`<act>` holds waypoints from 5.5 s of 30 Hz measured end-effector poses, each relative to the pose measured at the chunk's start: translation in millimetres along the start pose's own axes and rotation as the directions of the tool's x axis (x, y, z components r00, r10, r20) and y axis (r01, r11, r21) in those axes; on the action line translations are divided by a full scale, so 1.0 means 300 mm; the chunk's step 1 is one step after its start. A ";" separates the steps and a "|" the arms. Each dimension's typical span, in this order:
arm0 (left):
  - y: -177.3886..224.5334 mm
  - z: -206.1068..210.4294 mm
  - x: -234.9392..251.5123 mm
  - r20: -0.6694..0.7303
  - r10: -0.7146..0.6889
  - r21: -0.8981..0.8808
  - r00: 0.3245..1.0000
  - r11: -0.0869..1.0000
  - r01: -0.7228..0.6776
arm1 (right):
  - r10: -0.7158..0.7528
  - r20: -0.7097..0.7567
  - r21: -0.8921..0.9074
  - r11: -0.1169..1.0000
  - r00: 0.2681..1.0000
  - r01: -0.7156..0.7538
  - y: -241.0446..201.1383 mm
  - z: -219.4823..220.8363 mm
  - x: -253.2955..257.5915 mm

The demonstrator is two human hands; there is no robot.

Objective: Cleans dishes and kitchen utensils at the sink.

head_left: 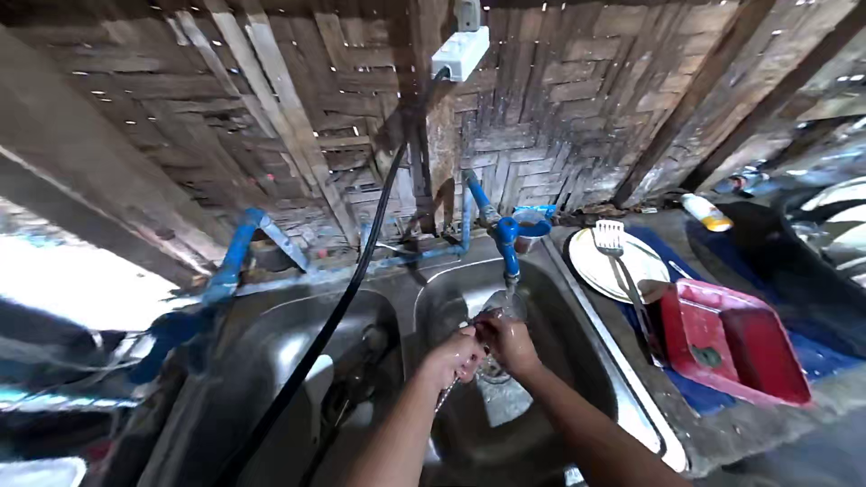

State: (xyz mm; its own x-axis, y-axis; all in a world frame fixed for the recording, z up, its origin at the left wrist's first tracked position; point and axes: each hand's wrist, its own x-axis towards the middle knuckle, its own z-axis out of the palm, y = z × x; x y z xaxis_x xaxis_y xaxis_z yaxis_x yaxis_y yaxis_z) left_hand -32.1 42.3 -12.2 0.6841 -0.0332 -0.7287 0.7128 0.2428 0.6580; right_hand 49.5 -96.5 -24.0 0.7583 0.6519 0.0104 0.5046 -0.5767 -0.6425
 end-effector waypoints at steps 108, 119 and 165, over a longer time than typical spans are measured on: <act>0.019 0.225 -0.203 -0.625 0.510 0.708 0.591 0.689 0.155 | -0.299 -0.236 0.242 0.904 0.925 0.354 -0.089 -0.028 0.076; 0.037 0.069 -0.188 -0.525 0.503 0.786 0.687 0.596 0.164 | 0.076 -0.488 0.501 0.840 0.869 0.208 -0.154 0.170 0.068; 0.135 0.415 -0.213 -0.412 0.434 0.895 0.801 0.355 0.268 | 0.170 0.033 0.760 0.636 0.985 -0.135 0.112 -0.271 0.096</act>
State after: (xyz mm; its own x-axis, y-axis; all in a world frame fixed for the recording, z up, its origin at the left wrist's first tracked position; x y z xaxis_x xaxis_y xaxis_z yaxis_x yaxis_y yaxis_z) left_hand -27.8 -66.4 84.5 0.7933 0.4785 -0.3763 0.5757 -0.7907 0.2083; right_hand 121.9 -137.0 17.0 0.8191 0.5600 -0.1241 -0.0953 -0.0805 -0.9922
